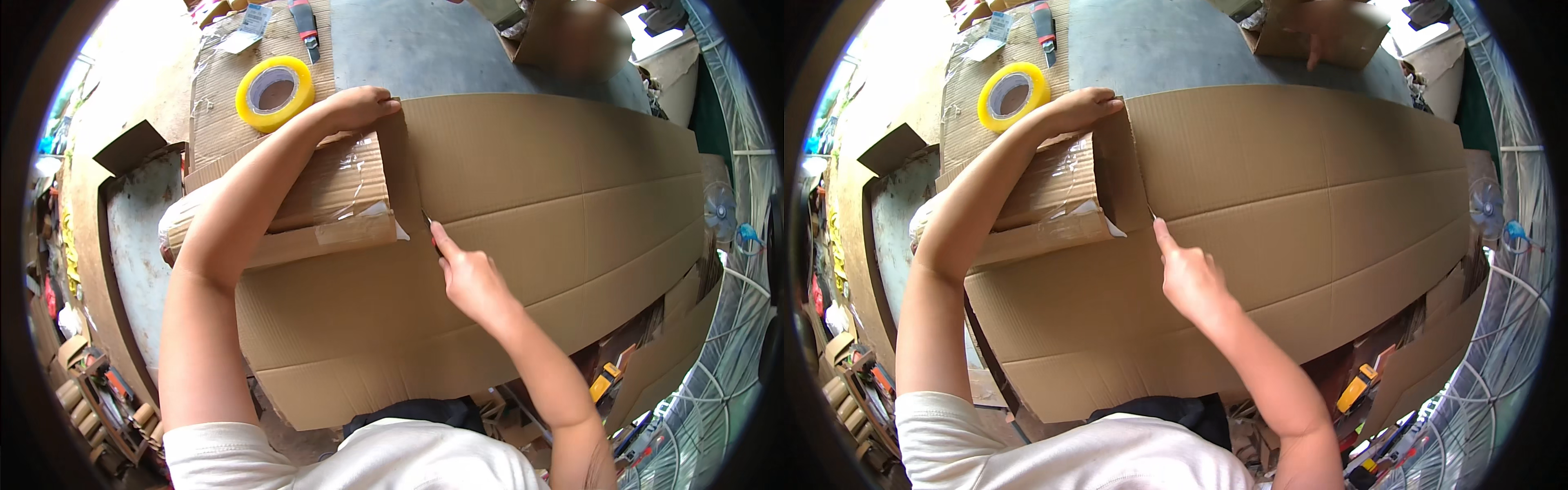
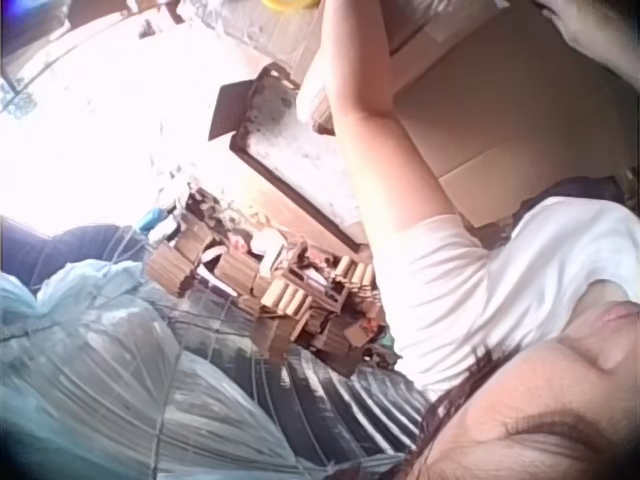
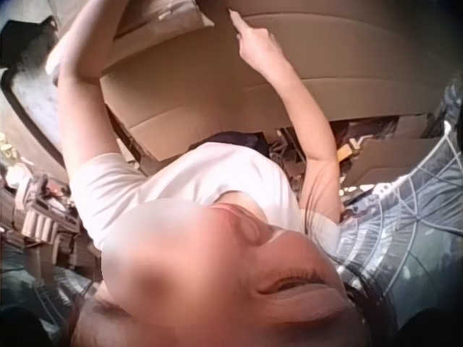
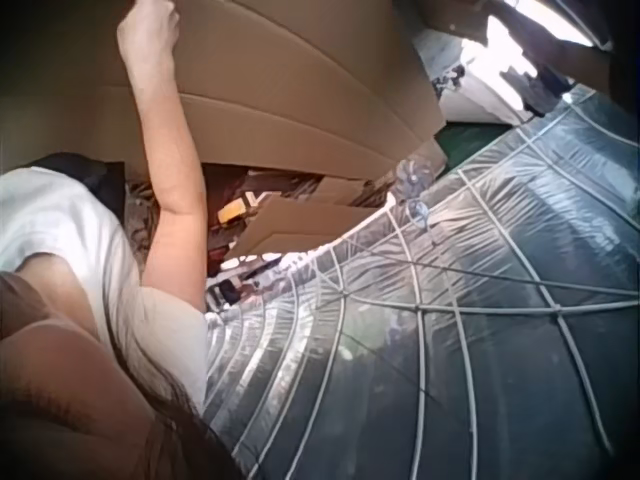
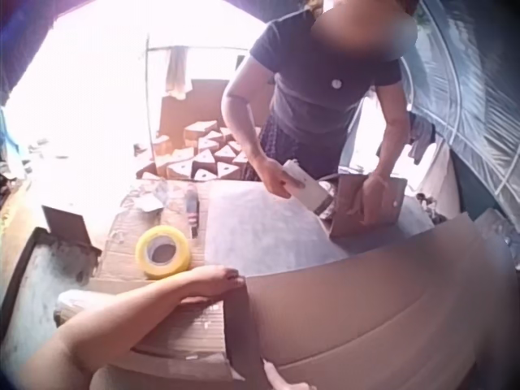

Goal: The person assembles a cardboard box by folding flaps and sealing seams with a tape dispenser. They then affix a shipping label to the box and cut a larger sheet of cardboard with a utility knife.

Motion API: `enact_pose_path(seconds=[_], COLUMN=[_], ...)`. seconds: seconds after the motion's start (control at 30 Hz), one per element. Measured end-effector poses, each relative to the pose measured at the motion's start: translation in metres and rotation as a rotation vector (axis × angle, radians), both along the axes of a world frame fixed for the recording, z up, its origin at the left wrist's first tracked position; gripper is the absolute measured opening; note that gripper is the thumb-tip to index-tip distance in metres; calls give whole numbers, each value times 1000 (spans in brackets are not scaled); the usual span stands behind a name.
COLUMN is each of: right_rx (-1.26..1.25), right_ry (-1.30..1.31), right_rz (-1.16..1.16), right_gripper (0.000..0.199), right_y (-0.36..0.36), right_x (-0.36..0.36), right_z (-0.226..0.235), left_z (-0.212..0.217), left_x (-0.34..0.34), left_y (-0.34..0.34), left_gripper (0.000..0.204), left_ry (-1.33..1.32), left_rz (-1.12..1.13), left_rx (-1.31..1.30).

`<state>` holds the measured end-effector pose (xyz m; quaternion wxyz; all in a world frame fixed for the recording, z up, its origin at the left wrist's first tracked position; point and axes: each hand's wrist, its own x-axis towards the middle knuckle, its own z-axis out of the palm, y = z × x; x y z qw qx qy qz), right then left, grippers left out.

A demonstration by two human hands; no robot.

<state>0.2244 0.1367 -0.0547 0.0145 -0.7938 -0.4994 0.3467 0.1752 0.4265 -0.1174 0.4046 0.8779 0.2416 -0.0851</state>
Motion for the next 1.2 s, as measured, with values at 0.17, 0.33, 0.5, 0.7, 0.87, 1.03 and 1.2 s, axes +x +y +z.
enact_pose_path(seconds=[0.17, 0.33, 0.5, 0.7, 0.87, 1.03, 1.2], right_rx=[-3, -16, -96, -38, -58, -70, -6], right_ry=[58, 48, -6, -44, -61, -17, -65], right_rz=[-84, -60, -38, -4, -5, -55, -16], right_gripper=[46, 48, 50, 51, 51, 50, 54], right_y=[1, -20, -36, -62, -71, -58, -62], right_x=[-3, -8, -16, -24, -31, -27, -30], right_z=[3, 8, 10, 13, 16, 17, 12], left_z=[-1, 0, 8, 9, 7, 12, -6], left_x=[0, 0, -1, -1, -2, -4, -7], left_y=[-1, -4, -6, -5, -2, -5, 5], left_gripper=[42, 40, 40, 40, 44, 44, 39], left_ry=[-4, -35, -6, -5, -18, -64, -100], left_rz=[1, 16, 8, 15, 3, 17, 17], left_rx=[2, -15, 14, -8, -45, -11, -42])
